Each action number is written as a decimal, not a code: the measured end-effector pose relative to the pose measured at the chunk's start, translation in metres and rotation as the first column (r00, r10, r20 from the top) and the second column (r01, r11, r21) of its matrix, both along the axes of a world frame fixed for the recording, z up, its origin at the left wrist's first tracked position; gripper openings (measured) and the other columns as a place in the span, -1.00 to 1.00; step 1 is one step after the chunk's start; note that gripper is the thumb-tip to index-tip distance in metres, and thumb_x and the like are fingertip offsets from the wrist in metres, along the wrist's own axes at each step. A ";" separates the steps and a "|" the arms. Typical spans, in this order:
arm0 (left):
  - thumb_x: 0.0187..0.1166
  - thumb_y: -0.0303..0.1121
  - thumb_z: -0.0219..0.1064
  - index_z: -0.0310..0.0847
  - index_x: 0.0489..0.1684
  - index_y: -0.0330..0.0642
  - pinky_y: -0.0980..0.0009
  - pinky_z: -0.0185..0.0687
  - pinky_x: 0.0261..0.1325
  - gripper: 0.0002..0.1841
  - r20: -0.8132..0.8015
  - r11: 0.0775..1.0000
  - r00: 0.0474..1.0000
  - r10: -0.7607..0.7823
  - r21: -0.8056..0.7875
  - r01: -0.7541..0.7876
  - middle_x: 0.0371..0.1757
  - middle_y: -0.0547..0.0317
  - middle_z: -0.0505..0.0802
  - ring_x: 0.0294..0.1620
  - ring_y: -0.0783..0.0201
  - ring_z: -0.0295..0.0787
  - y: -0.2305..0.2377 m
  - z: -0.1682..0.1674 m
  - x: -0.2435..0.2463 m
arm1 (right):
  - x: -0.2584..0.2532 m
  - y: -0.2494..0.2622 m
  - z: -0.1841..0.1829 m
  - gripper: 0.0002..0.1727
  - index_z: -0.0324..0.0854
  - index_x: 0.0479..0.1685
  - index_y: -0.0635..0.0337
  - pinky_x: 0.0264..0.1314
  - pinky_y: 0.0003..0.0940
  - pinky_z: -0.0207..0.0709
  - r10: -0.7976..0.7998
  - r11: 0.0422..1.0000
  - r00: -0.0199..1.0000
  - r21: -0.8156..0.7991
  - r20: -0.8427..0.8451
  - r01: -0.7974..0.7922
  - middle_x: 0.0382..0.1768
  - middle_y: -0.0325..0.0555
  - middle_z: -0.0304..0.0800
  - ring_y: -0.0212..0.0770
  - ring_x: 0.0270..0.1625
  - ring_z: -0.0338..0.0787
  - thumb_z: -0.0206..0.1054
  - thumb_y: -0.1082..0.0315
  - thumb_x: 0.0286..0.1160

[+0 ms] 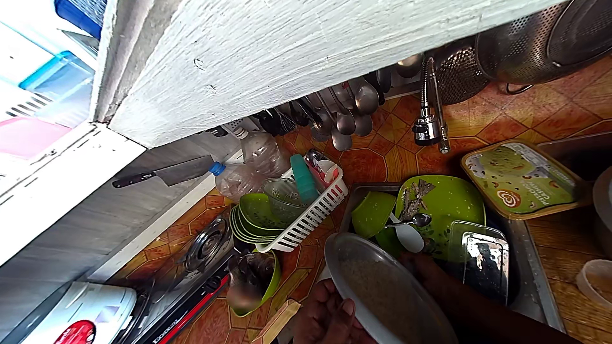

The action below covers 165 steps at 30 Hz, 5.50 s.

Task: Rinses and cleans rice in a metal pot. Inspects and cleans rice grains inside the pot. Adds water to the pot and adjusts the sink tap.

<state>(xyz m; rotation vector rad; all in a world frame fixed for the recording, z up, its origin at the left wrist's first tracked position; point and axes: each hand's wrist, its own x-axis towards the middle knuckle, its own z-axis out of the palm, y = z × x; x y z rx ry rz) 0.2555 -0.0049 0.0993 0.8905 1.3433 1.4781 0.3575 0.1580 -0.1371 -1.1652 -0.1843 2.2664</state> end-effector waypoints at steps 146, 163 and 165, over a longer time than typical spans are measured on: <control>0.61 -0.72 -0.04 0.36 0.04 -0.30 0.32 0.89 -0.46 -0.79 -0.075 0.990 0.997 -0.031 -0.137 0.020 -0.34 0.08 0.87 -0.56 0.24 0.86 0.022 0.014 0.008 | 0.010 -0.006 0.011 -0.76 0.61 -0.33 0.13 -0.49 -0.44 0.54 0.136 0.981 0.983 0.123 0.120 -0.150 -0.54 -0.20 0.67 -0.36 -0.53 0.65 0.14 0.32 0.72; 0.62 -0.70 -0.05 0.36 0.05 -0.28 0.31 0.90 -0.45 -0.79 -0.056 0.989 0.997 -0.048 -0.140 0.040 -0.36 0.09 0.87 -0.56 0.23 0.87 0.025 0.014 0.008 | 0.011 -0.006 0.007 -0.75 0.62 -0.28 0.14 -0.46 -0.45 0.54 0.131 0.981 0.980 0.122 0.147 -0.149 -0.51 -0.22 0.69 -0.37 -0.50 0.66 0.11 0.29 0.75; 0.62 -0.70 -0.05 0.36 0.04 -0.28 0.31 0.90 -0.44 -0.80 -0.050 0.990 0.997 -0.054 -0.135 0.047 -0.37 0.10 0.87 -0.56 0.23 0.87 0.025 0.013 0.008 | 0.011 -0.006 0.006 -0.76 0.63 -0.27 0.14 -0.45 -0.45 0.54 0.133 0.981 0.980 0.123 0.151 -0.152 -0.50 -0.22 0.69 -0.36 -0.50 0.66 0.12 0.29 0.75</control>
